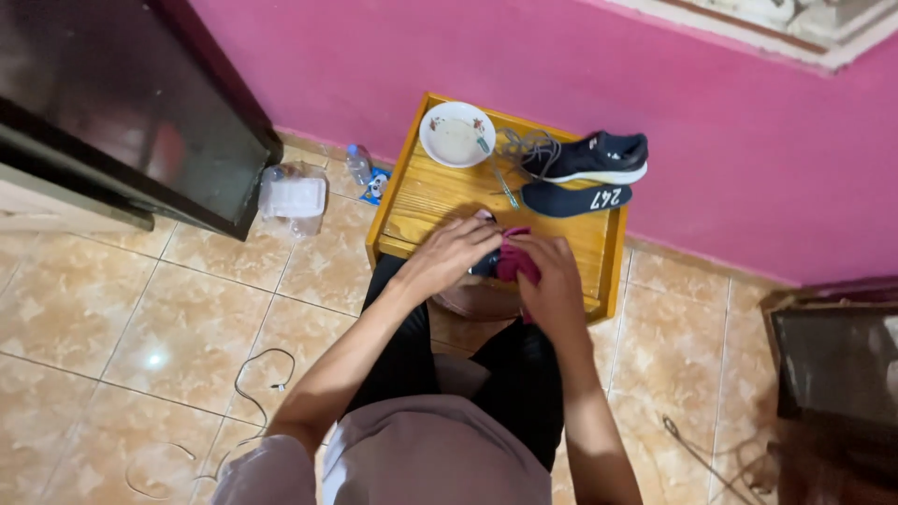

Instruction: Cleaning a black sneaker by wiping it with a cloth and removing the insole for inspection.

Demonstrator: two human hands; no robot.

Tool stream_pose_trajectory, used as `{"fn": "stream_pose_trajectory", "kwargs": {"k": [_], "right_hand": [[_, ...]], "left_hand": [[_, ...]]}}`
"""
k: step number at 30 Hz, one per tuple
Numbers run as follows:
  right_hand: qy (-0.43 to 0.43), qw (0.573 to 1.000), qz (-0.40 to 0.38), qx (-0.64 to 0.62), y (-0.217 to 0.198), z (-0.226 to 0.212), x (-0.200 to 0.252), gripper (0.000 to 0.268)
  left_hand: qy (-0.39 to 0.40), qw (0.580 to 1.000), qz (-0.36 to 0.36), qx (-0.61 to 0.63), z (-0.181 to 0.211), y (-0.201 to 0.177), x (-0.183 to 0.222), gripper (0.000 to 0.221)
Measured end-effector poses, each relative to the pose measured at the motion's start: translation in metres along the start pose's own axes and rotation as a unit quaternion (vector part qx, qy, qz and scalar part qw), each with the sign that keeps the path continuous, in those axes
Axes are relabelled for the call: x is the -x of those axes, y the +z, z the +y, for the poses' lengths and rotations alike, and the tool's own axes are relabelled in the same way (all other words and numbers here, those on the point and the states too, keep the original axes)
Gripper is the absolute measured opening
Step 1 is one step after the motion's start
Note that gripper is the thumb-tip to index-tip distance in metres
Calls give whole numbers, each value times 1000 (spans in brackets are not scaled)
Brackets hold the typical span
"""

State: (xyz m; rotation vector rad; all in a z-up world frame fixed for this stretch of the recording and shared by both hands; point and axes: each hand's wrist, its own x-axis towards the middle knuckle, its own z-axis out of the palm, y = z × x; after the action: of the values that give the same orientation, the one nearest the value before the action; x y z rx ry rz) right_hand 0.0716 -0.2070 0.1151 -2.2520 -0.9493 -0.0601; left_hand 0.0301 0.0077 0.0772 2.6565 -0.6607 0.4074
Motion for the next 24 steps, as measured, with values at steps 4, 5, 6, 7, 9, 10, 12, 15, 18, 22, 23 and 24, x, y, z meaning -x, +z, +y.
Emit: {"fn": "stream_pose_trajectory", "kwargs": {"k": [4,5,6,7,9,10,12,15,18,22,23,24], "right_hand": [[13,1000,-19,-3,38,72,-5,40],[14,1000,-23,-9,43,75,-4,41],[16,999,-28,-16,49,79,-3,42],[14,999,-29,-15,43,63,-3,42],[27,997,14,-71,32,31,-5,47],[25,997,15,-71,27,20,-5,47],[13,986,67,-150,20,-4,-4,47],[42,975,119,-183,24,14,9,51],[-26,985,94,-144,17,-11,-2,53],[-40,989,82,-117,45,32,-5,53],[-21,993,70,-91,48,41,-8,51],[-2,996,57,-66,50,51,-11,48]], "left_hand": [[26,1000,7,-13,-7,-11,8,74],[21,1000,13,4,-9,-9,11,72],[15,999,19,20,-11,-8,14,70],[14,999,21,20,-11,-6,16,70],[5,997,41,65,-14,-6,17,64],[5,997,42,63,-19,-3,17,64],[10,996,24,86,-27,3,19,70],[10,996,25,91,-25,1,18,69],[20,998,18,59,-30,23,20,76],[16,1000,15,5,-25,14,18,83],[13,1000,11,25,-20,3,18,83],[11,999,8,45,-15,-8,18,82]]}}
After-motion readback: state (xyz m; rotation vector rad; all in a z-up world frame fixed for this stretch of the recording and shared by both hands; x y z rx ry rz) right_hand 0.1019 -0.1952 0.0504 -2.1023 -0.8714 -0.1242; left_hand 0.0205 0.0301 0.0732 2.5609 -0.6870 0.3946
